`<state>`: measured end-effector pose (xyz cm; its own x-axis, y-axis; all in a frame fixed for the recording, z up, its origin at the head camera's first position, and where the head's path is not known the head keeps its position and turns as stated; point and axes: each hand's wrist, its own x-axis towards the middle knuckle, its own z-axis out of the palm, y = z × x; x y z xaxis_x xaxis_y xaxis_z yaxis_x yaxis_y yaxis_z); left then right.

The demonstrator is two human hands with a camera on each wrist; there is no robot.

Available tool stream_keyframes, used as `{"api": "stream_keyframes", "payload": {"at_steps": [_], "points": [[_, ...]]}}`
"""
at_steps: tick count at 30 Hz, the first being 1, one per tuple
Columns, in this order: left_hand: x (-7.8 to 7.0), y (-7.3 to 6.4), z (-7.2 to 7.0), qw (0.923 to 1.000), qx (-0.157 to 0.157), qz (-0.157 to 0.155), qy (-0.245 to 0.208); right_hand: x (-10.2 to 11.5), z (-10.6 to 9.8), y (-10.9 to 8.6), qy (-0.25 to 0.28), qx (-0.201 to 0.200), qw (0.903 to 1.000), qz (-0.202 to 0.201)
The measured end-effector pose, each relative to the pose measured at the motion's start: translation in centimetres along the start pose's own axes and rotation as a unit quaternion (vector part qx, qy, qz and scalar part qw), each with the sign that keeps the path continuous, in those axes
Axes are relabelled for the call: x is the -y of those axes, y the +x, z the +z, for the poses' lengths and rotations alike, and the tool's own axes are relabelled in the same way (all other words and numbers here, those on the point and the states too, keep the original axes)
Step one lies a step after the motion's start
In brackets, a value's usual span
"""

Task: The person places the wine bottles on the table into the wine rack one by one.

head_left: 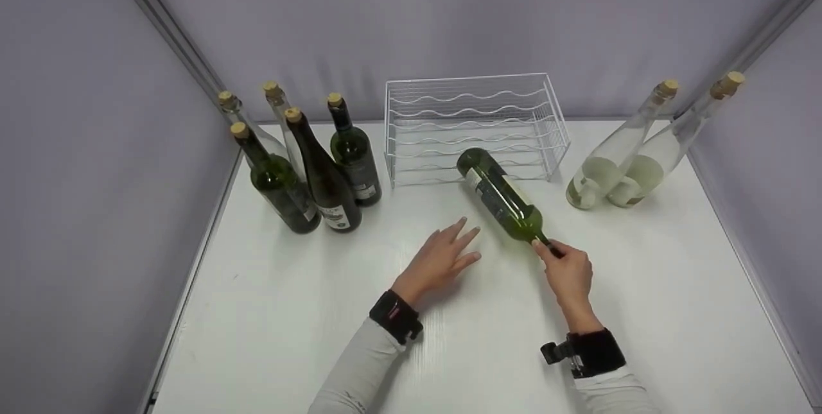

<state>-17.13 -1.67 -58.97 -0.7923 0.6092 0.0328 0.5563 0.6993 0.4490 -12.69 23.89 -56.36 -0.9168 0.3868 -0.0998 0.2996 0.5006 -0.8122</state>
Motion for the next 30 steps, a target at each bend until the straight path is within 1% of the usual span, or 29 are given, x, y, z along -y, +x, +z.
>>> {"api": "stream_keyframes", "payload": {"at_steps": [3, 5, 11, 14, 17, 23, 30], "points": [[-0.2, 0.3, 0.2, 1.0000, 0.003, -0.005, -0.002, -0.2, 0.1, 0.1, -0.006, -0.008, 0.9999, 0.003], [-0.4, 0.6, 0.3, 1.0000, 0.000, -0.008, 0.005, -0.3, 0.1, 0.2, -0.004, -0.011, 0.9999, 0.008], [-1.1, 1.4, 0.7, 0.9980, -0.033, -0.034, 0.043, -0.8, 0.4, 0.5, -0.006, -0.032, 0.9992, 0.024], [-1.3, 1.6, 0.9, 0.9969, -0.041, -0.048, 0.046, -0.9, 0.4, 0.8, 0.005, -0.042, 0.9986, 0.031], [-1.6, 1.9, 1.0, 0.9966, -0.042, -0.057, 0.043, -1.0, 0.4, 1.0, 0.027, -0.046, 0.9978, 0.039], [-2.1, 2.3, 1.2, 0.9963, -0.038, -0.064, 0.043, -1.1, 0.5, 1.7, 0.062, -0.056, 0.9949, 0.057], [-3.0, 3.2, 1.4, 0.9947, -0.040, -0.081, 0.050, -1.1, 0.8, 2.7, 0.085, -0.073, 0.9908, 0.075]]}}
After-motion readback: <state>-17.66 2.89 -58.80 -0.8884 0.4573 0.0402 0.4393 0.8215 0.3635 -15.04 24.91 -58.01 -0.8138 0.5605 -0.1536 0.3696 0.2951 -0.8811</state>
